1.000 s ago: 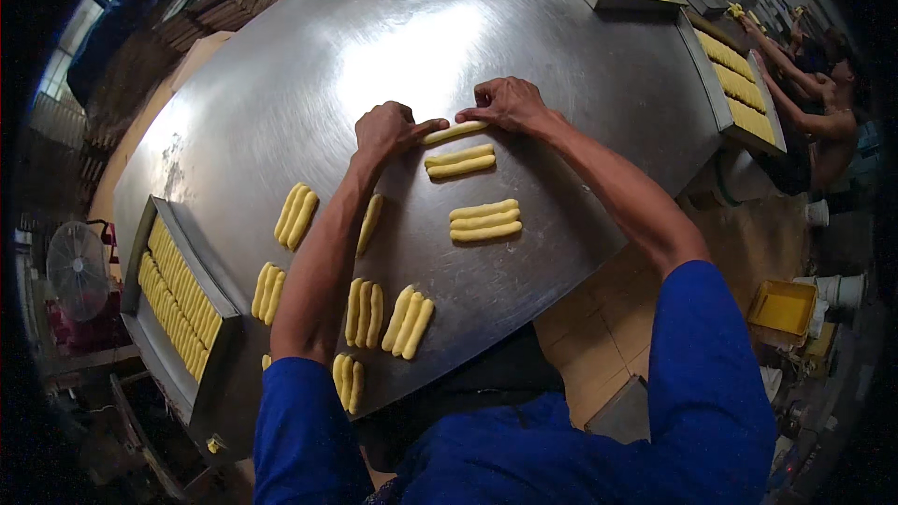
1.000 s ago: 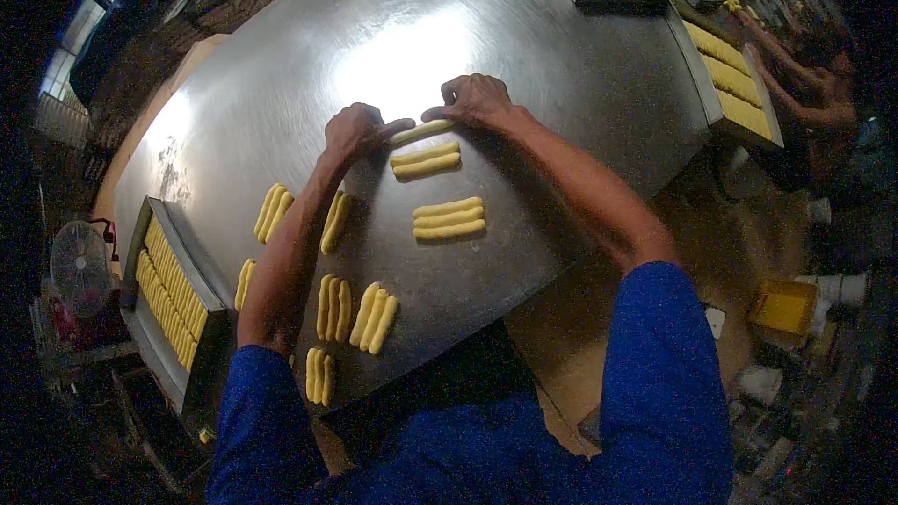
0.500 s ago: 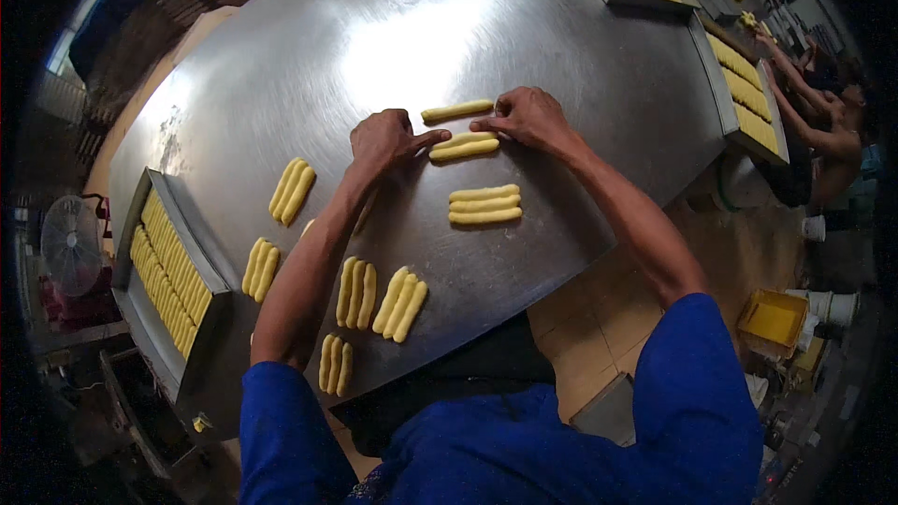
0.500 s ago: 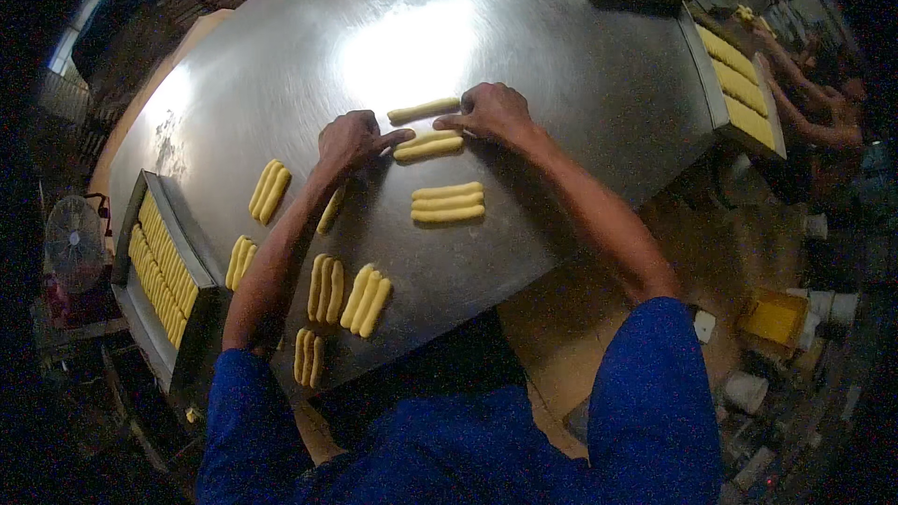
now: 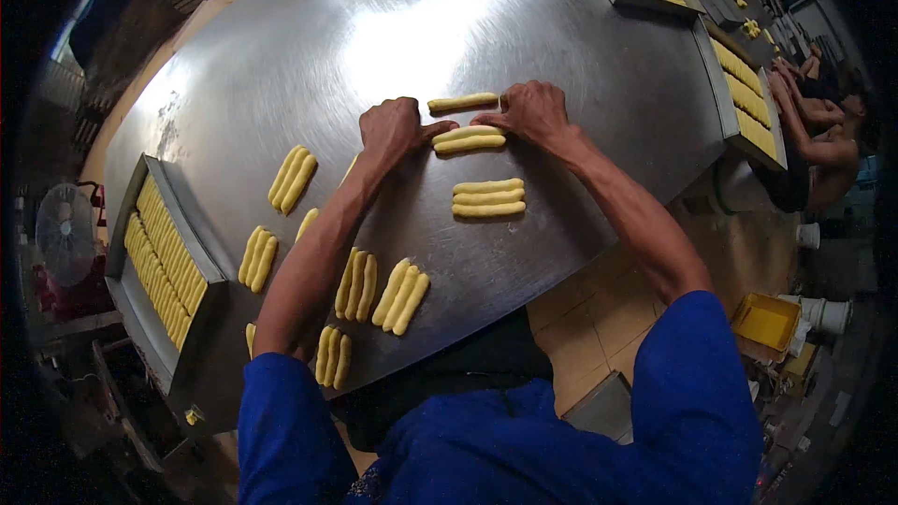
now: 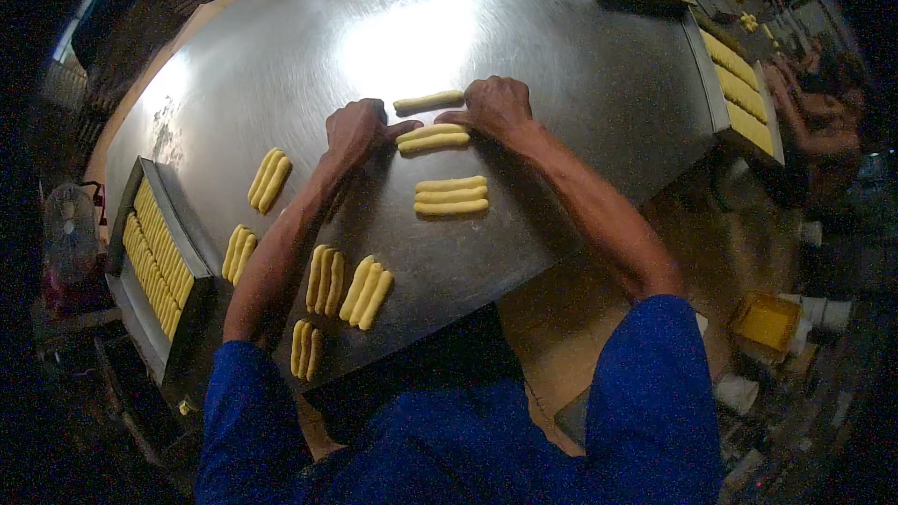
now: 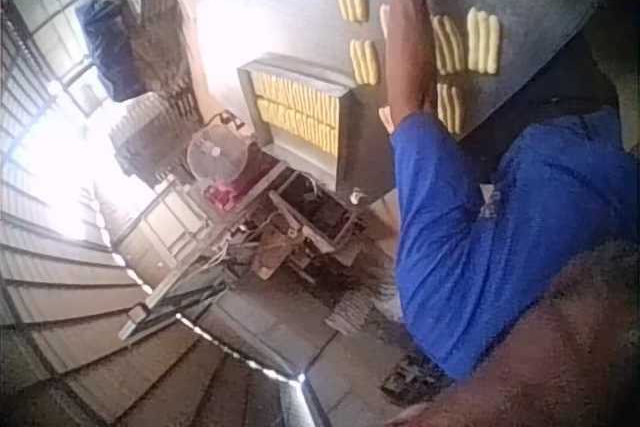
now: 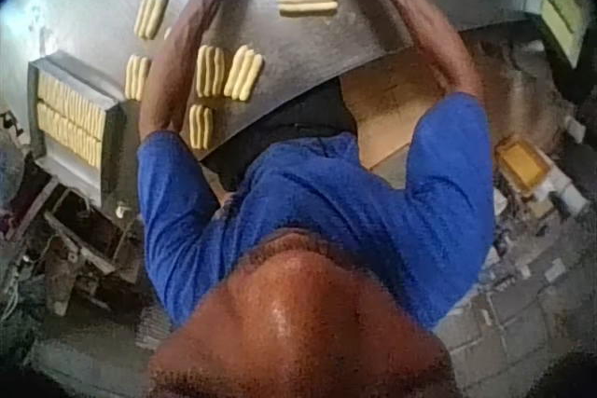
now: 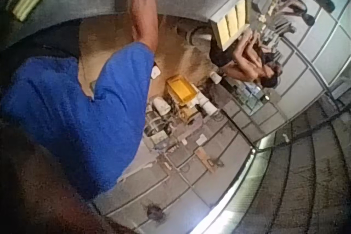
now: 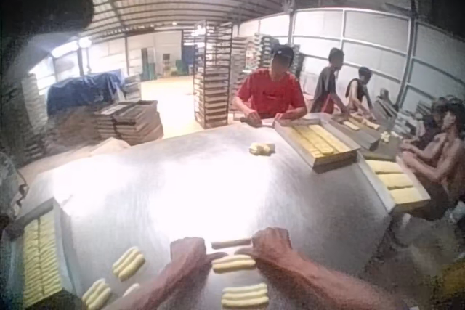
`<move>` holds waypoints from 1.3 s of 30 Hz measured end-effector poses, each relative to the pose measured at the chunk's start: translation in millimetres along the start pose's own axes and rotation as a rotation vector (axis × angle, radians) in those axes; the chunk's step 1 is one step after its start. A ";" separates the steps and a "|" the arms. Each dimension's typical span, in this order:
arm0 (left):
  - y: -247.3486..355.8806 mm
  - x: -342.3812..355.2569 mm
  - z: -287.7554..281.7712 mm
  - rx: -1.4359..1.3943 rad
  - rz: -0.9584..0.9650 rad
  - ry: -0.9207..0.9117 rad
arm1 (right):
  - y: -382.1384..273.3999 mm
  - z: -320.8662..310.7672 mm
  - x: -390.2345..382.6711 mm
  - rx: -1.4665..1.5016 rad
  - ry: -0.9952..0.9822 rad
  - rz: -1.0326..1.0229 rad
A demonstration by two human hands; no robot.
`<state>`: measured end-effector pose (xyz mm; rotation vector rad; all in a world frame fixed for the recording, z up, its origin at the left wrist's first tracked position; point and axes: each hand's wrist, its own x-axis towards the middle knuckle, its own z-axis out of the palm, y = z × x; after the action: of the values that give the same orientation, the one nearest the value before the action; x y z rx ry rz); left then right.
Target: The person shapes portions of dough into elongated sticks by hand on a metal table and arranges the dough sticks into a baking tray.
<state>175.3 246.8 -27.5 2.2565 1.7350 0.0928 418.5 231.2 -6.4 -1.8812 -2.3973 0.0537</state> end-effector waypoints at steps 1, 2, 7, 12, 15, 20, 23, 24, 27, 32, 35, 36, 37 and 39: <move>2.2 1.8 -2.4 -0.051 0.006 -0.019 | 3.8 1.0 1.4 0.069 -0.033 0.024; 5.3 7.5 -6.2 -0.055 0.009 -0.014 | 7.9 1.8 3.6 0.138 -0.066 0.049; 11.2 4.0 -11.6 0.035 -0.015 -0.059 | -0.7 1.4 5.4 0.043 -0.055 0.013; -15.5 -2.0 -12.3 -0.174 0.071 -0.071 | 9.0 -8.5 5.9 0.179 -0.197 0.074; -9.9 -7.2 -18.6 -0.482 0.158 0.022 | 43.4 0.8 -4.4 0.598 -0.055 0.078; 4.6 -2.2 -21.1 -0.534 0.262 0.039 | 21.1 8.9 5.1 0.588 0.030 -0.147; -6.3 2.0 -22.7 -0.592 0.280 0.016 | 11.2 1.3 4.0 0.606 -0.032 -0.131; -5.9 1.8 -24.3 -0.646 0.242 -0.004 | 10.0 -4.7 0.9 0.690 -0.080 -0.033; 1.8 -9.4 -34.3 -0.618 0.224 -0.097 | 18.6 -22.9 -11.2 0.740 -0.256 0.094; -5.4 -11.8 -15.4 -0.635 0.261 -0.181 | 10.3 -11.3 -11.8 0.617 -0.199 -0.034; 3.6 -21.0 -14.6 -0.588 0.236 -0.354 | 12.8 -9.1 -22.5 0.531 -0.193 -0.120; -5.9 -28.3 2.4 -0.313 0.406 -0.154 | 7.4 -10.4 -22.8 0.492 -0.184 -0.183; -8.6 -34.0 13.3 -0.038 0.574 0.043 | 8.1 -7.5 -29.1 0.490 -0.186 -0.184; -20.1 -44.9 24.9 -0.041 0.574 0.018 | 7.8 -4.7 -43.8 0.377 -0.004 -0.388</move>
<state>149.9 203.9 -51.0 2.6528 1.0291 0.2636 436.9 190.4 -4.7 -1.2409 -2.4893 0.4443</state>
